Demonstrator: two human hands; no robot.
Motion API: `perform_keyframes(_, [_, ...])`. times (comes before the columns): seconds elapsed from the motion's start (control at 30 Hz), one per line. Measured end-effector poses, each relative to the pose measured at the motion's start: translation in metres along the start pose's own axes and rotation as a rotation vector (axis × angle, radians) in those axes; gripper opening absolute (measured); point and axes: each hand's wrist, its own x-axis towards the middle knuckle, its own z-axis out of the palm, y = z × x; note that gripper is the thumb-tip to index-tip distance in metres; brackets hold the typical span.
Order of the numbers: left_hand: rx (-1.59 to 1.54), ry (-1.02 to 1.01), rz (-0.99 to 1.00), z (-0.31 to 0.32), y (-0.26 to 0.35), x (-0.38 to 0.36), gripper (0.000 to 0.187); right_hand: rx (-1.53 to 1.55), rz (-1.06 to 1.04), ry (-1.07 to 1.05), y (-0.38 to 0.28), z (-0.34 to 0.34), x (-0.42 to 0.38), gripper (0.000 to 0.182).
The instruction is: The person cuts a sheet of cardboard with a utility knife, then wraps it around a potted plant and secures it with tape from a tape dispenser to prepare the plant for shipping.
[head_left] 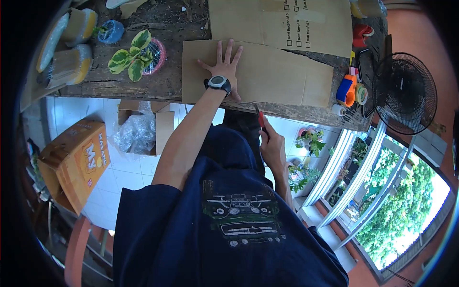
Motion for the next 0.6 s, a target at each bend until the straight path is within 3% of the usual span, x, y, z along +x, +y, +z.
perform_keyframes(0.13, [0.097, 0.018, -0.001, -0.003, -0.014, -0.005, 0.167, 0.004, -0.169, 0.235, -0.022, -0.015, 0.049, 0.045])
perform_keyframes(0.3, [0.118, 0.124, -0.003, -0.003, -0.009, 0.003, 0.168, 0.005, -0.166, 0.249, -0.034, -0.005, 0.126, 0.047])
perform_keyframes(0.47, [0.055, 0.056, 0.059, 0.011, 0.003, 0.014, 0.172, -0.081, -0.184, 0.22, -0.037, 0.021, 0.174, 0.05])
perform_keyframes(0.6, [0.043, 0.016, 0.041, 0.008, 0.004, 0.018, 0.175, -0.13, -0.159, 0.176, -0.037, 0.028, 0.158, 0.053])
